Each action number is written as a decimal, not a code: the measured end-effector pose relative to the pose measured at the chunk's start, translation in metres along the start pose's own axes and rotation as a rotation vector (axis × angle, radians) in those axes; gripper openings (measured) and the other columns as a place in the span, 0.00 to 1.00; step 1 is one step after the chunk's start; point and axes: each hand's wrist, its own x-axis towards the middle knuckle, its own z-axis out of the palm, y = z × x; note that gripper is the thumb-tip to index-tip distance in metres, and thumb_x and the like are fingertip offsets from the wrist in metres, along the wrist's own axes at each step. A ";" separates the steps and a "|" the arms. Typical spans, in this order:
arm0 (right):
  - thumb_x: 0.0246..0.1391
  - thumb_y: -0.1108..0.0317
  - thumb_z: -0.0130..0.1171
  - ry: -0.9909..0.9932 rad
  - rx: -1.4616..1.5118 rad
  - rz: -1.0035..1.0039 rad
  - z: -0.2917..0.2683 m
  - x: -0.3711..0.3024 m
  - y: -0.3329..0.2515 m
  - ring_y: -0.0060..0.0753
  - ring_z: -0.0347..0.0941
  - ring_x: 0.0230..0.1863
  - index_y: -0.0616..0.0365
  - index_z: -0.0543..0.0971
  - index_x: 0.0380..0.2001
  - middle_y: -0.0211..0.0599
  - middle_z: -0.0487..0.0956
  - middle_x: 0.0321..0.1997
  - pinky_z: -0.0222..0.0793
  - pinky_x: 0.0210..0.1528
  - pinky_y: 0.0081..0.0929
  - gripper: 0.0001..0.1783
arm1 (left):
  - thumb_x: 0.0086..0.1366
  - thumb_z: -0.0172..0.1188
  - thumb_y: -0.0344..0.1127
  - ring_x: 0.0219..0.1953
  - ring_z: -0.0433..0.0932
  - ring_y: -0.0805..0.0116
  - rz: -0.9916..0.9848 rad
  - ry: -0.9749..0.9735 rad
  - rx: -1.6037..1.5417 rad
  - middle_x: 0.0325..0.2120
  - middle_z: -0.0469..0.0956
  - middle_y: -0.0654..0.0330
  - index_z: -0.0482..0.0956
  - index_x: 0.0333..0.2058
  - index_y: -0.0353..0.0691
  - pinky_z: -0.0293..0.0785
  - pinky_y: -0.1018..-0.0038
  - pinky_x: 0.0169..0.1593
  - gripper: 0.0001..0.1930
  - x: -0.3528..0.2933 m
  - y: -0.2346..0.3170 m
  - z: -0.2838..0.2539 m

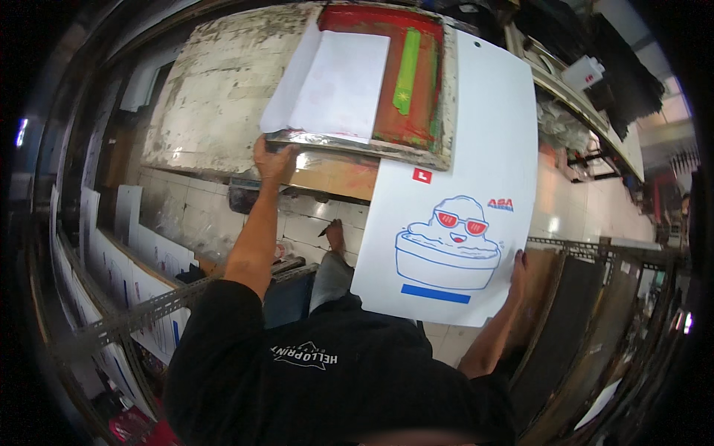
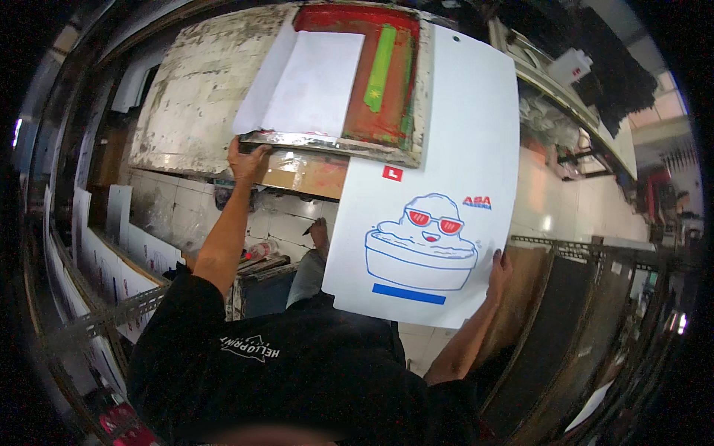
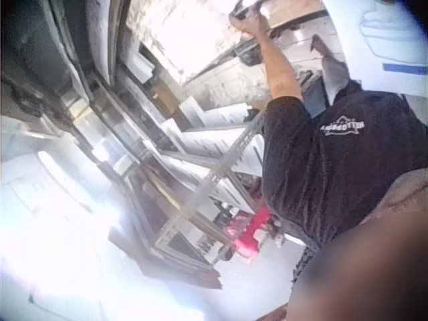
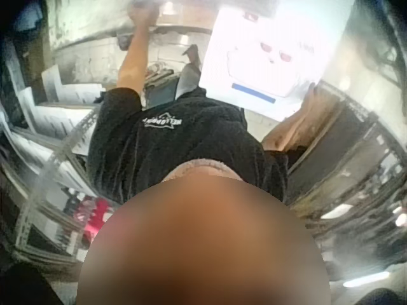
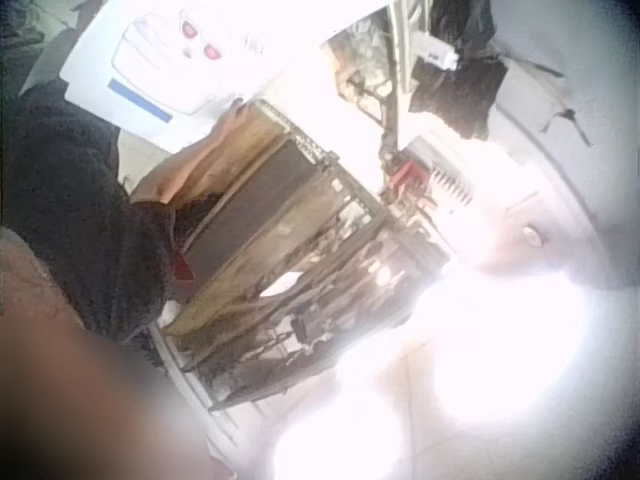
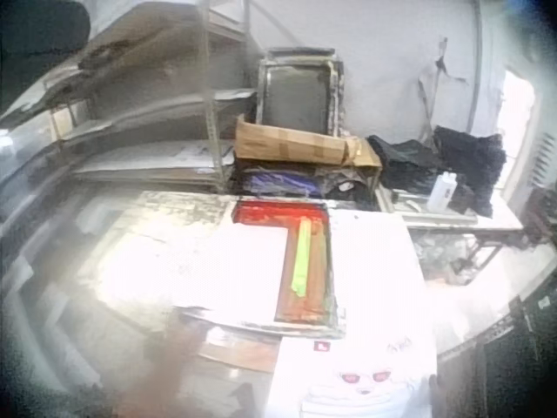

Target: The person performs screen printing on white paper sheets. They align a sheet under a screen, pull a squeegee across to apply red ink, and then peel the printed sheet off. The process is repeated for multiple sheets.

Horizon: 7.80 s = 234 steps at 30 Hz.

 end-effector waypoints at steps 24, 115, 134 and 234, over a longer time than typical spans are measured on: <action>0.61 0.61 0.56 0.014 -0.027 -0.057 -0.005 -0.017 -0.008 0.31 0.72 0.45 0.71 0.75 0.49 0.42 0.79 0.45 0.66 0.49 0.28 0.22 | 0.36 0.81 0.35 0.42 0.77 0.66 0.051 0.098 0.124 0.41 0.79 0.55 0.73 0.48 0.30 0.75 0.71 0.47 0.38 -0.001 0.012 0.007; 0.39 0.67 0.69 -0.293 -0.654 -1.199 0.266 -0.024 -0.224 0.46 0.60 0.57 0.56 0.76 0.45 0.36 0.69 0.55 0.55 0.54 0.44 0.26 | 0.62 0.62 0.35 0.42 0.76 0.71 -0.533 -0.368 -0.502 0.39 0.80 0.61 0.75 0.48 0.37 0.72 0.73 0.48 0.16 -0.285 0.005 0.039; 0.42 0.68 0.66 -0.084 -0.601 -1.394 0.215 -0.009 -0.359 0.43 0.58 0.59 0.55 0.78 0.42 0.34 0.67 0.60 0.52 0.54 0.48 0.20 | 0.60 0.61 0.25 0.30 0.80 0.72 -0.764 -0.453 -0.759 0.34 0.83 0.57 0.74 0.46 0.35 0.76 0.77 0.37 0.14 -0.277 0.075 0.039; 0.35 0.68 0.69 -0.390 -0.663 -0.839 0.252 -0.023 -0.277 0.52 0.55 0.61 0.55 0.77 0.43 0.38 0.67 0.57 0.48 0.60 0.55 0.25 | 0.43 0.71 0.28 0.30 0.72 0.63 0.098 0.031 0.233 0.27 0.73 0.57 0.76 0.34 0.33 0.68 0.71 0.35 0.18 0.022 0.013 -0.010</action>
